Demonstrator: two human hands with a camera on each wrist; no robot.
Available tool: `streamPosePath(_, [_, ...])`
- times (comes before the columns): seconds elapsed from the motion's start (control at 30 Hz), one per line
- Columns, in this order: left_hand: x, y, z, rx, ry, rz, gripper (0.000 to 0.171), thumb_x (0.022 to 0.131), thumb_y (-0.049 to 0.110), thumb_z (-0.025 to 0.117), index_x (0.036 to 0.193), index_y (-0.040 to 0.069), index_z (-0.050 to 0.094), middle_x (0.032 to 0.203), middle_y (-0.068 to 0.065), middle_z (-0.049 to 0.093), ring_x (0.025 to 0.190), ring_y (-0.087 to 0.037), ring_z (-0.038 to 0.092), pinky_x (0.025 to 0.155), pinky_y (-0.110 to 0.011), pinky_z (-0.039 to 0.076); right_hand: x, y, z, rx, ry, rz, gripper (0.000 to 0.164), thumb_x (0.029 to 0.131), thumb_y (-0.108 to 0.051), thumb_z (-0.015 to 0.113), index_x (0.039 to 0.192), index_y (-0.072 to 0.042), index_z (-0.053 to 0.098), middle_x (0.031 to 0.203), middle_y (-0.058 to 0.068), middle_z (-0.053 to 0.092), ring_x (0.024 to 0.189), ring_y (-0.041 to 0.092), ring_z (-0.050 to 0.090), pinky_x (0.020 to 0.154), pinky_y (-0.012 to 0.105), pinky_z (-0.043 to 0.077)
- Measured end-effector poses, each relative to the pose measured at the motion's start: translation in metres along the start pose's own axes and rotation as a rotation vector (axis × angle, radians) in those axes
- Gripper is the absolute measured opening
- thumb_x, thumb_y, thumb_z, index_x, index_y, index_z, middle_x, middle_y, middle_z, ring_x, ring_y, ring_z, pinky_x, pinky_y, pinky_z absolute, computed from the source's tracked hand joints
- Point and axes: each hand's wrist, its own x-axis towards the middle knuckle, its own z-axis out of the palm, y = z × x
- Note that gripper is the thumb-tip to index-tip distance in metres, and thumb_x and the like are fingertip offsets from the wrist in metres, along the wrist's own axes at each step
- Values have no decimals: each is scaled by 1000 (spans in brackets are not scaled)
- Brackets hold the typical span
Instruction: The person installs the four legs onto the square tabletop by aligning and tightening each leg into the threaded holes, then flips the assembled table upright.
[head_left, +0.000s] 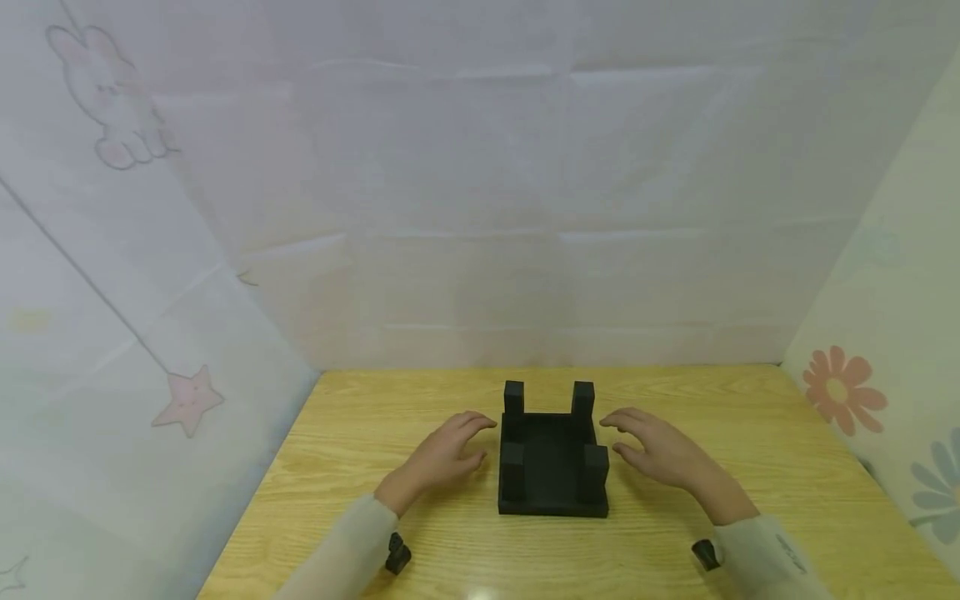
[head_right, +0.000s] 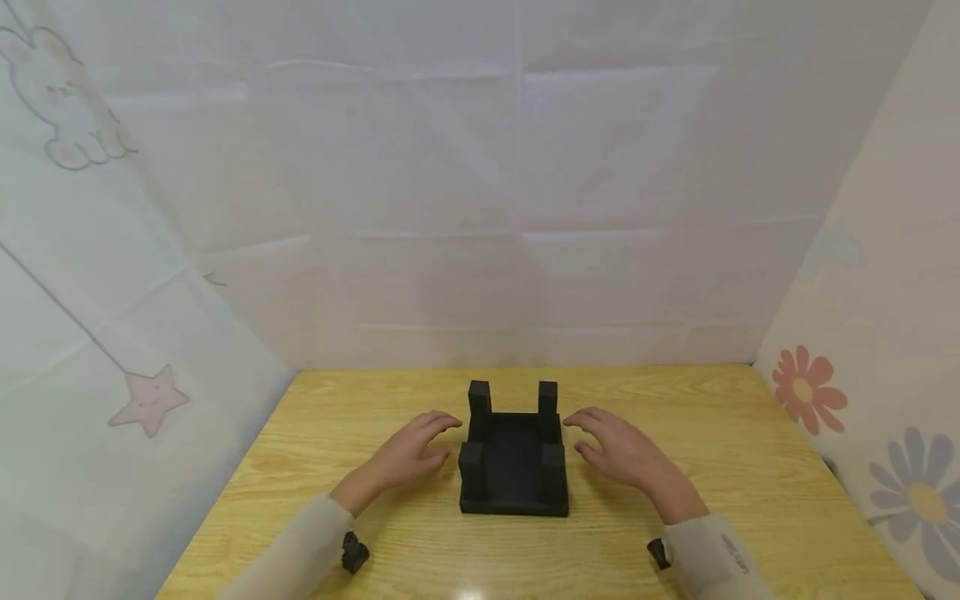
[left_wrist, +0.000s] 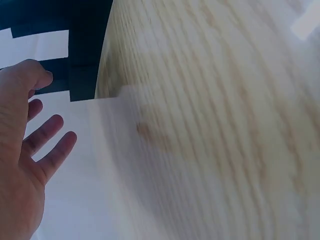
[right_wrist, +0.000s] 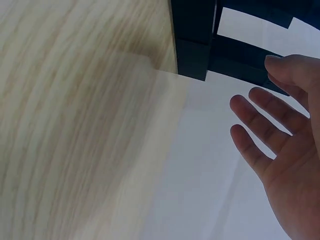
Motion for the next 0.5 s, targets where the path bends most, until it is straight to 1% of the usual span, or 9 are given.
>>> streamPosePath(0.1, [2, 2, 3, -2, -10, 15, 49, 96, 20, 70, 143, 15, 55, 141, 1, 54, 131, -21, 52, 107, -41, 48, 1, 0, 2, 24, -15, -10, 39, 97, -15, 69, 135, -13, 62, 134, 5, 61, 109, 25, 66, 87, 45, 57])
streamPosePath(0.2, [5, 4, 6, -2, -28, 25, 48, 96, 19, 70, 142, 15, 56, 140, 1, 55, 129, -21, 52, 106, -40, 49, 2, 0, 3, 47, -56, 5, 39, 98, -16, 68, 136, -12, 61, 135, 6, 60, 110, 27, 66, 88, 45, 57])
streamPosePath(0.33, [8, 6, 10, 25, -70, 27, 46, 98, 20, 67, 142, 18, 56, 141, 3, 55, 129, -18, 52, 107, -37, 48, 3, 2, 4, 79, -121, 31, 39, 100, -16, 65, 138, -10, 59, 138, 7, 58, 114, 28, 64, 91, 46, 56])
streamPosePath(0.5, [12, 8, 15, 63, -105, 41, 45, 99, 24, 66, 143, 19, 55, 142, 3, 54, 132, -17, 51, 110, -35, 45, 4, 7, 8, 101, -169, 27, 39, 101, -17, 63, 139, -10, 58, 140, 6, 57, 115, 27, 62, 92, 47, 55])
